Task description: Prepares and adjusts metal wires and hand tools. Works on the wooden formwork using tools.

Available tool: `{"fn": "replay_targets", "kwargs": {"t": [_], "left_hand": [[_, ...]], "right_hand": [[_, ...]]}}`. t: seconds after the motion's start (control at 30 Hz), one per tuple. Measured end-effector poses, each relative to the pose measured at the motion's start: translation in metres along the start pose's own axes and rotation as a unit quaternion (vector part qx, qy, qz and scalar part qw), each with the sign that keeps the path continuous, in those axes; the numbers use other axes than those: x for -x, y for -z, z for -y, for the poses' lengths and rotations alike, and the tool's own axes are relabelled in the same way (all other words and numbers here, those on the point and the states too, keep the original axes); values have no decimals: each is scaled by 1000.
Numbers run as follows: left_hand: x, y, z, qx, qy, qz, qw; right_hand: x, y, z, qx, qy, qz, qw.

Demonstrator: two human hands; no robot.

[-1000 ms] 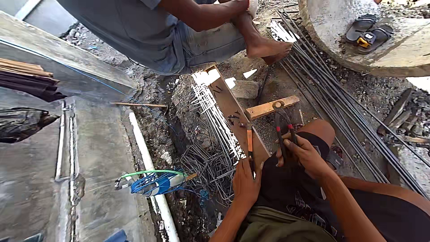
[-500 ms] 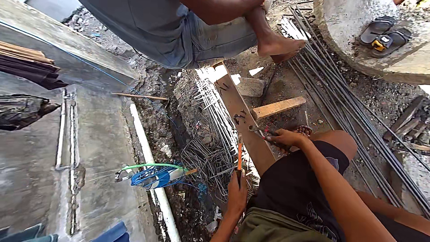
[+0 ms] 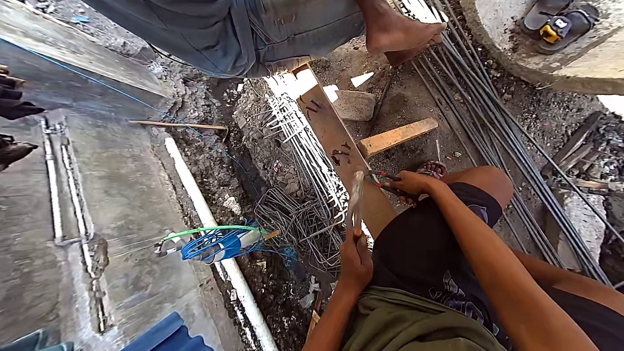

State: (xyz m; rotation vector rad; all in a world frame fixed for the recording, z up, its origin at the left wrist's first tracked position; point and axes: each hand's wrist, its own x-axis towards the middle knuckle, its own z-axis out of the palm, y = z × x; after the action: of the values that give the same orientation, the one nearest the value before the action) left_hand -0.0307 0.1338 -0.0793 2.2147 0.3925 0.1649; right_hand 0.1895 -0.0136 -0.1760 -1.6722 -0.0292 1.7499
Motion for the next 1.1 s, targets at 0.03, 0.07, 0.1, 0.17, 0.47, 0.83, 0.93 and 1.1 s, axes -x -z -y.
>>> {"fn": "replay_targets", "kwargs": {"t": [0.03, 0.07, 0.1, 0.17, 0.47, 0.83, 0.93, 1.1], "left_hand": [[-2, 1, 6, -63, 105, 90, 988], [-8, 1, 8, -96, 190, 160, 964], [-13, 0, 6, -106, 230, 190, 949], [-13, 1, -3, -89, 236, 187, 950], [-12, 23, -41, 163, -119, -49, 978], [1, 12, 5, -22, 226, 52, 972], [1, 11, 4, -75, 184, -8, 980], [-9, 0, 4, -138, 189, 25, 972]], "right_hand": [[0, -1, 0, 2, -2, 2, 1000], [0, -2, 1, 7, -2, 5, 1000], [0, 0, 2, 12, -2, 5, 1000], [-3, 2, -2, 8, -5, 6, 1000], [-12, -1, -13, -7, 1, 1, 1000], [-2, -8, -15, -3, 5, -7, 1000], [27, -4, -5, -37, 76, -26, 996], [98, -8, -18, -208, 249, -136, 936]]}}
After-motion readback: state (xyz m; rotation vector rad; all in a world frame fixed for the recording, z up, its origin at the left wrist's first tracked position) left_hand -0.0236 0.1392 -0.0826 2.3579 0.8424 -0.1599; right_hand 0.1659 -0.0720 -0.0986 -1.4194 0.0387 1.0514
